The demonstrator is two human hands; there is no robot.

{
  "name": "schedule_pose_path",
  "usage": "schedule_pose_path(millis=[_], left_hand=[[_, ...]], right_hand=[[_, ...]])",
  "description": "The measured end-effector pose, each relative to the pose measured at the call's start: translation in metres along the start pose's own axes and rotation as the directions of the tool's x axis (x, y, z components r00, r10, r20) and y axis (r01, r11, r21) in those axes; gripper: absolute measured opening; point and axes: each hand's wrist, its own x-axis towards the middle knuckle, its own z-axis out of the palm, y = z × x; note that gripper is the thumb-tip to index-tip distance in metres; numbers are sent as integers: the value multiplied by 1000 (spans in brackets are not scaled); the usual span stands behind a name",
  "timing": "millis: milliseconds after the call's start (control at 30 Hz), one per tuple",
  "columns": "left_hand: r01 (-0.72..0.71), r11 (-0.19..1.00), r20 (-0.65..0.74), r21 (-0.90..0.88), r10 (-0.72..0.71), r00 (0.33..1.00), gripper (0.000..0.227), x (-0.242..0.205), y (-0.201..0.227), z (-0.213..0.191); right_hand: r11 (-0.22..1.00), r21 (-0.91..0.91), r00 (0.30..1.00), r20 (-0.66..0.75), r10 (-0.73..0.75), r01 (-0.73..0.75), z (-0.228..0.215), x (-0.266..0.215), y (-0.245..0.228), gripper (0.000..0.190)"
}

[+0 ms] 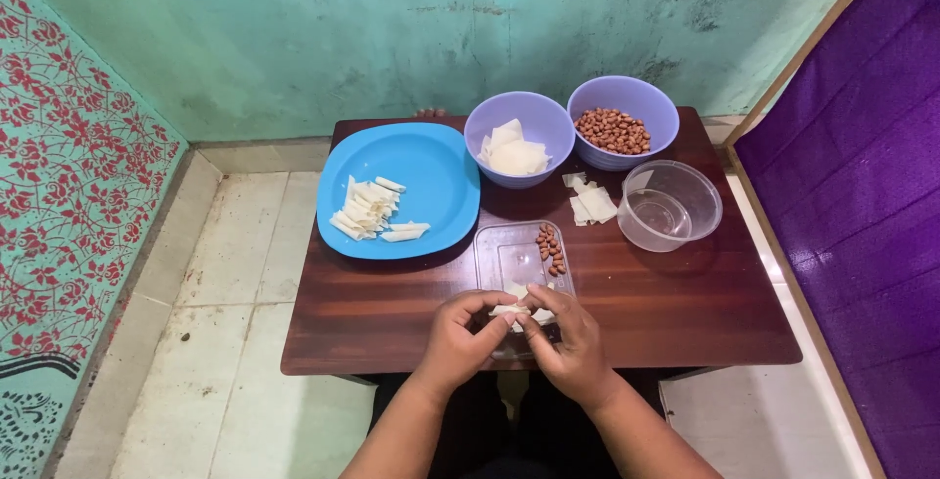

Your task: The person is wrapping peanuts inside thin white strips, likely coconut or dough, to prepare small snacks on a low wooden table.

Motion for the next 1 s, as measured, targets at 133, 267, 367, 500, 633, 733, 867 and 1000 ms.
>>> schedule_pose_path(millis=[133, 267, 367, 500, 633, 733, 867, 1000], left_hand=[[-13, 1000, -6, 19, 13, 1000, 16, 0, 2, 1], [43, 998, -8, -50, -43, 999, 10, -1, -5, 1], [52, 997, -2, -65, -52, 999, 11, -1, -3, 1], [64, 996, -2, -57, -65, 998, 25, -1, -7, 1], [29, 995, 5, -94, -29, 1000, 27, 0, -11, 0], [37, 988, -11, -150, -39, 999, 27, 0, -14, 0], [36, 984, -13, -176, -38, 999, 29, 0, -16, 0], [23, 982, -9, -189, -26, 1000, 30, 1, -14, -1]], right_hand=[[1000, -7, 1000, 1, 4, -4, -1, 2, -1, 45], [1000, 18, 1000, -9, 11, -11, -1, 3, -3, 45], [999, 23, 1000, -1, 27, -27, -1, 2, -2, 47], [999, 8, 999, -7, 53, -53, -3, 4, -5, 51], [994, -7, 991, -71, 109, -110, -1, -1, -1, 49], [992, 8, 987, -107, 123, -123, -1, -2, -1, 49], [987, -45, 986, -66, 153, -156, -2, 0, -3, 49], [989, -102, 994, -9, 110, -110, 0, 1, 0, 56]])
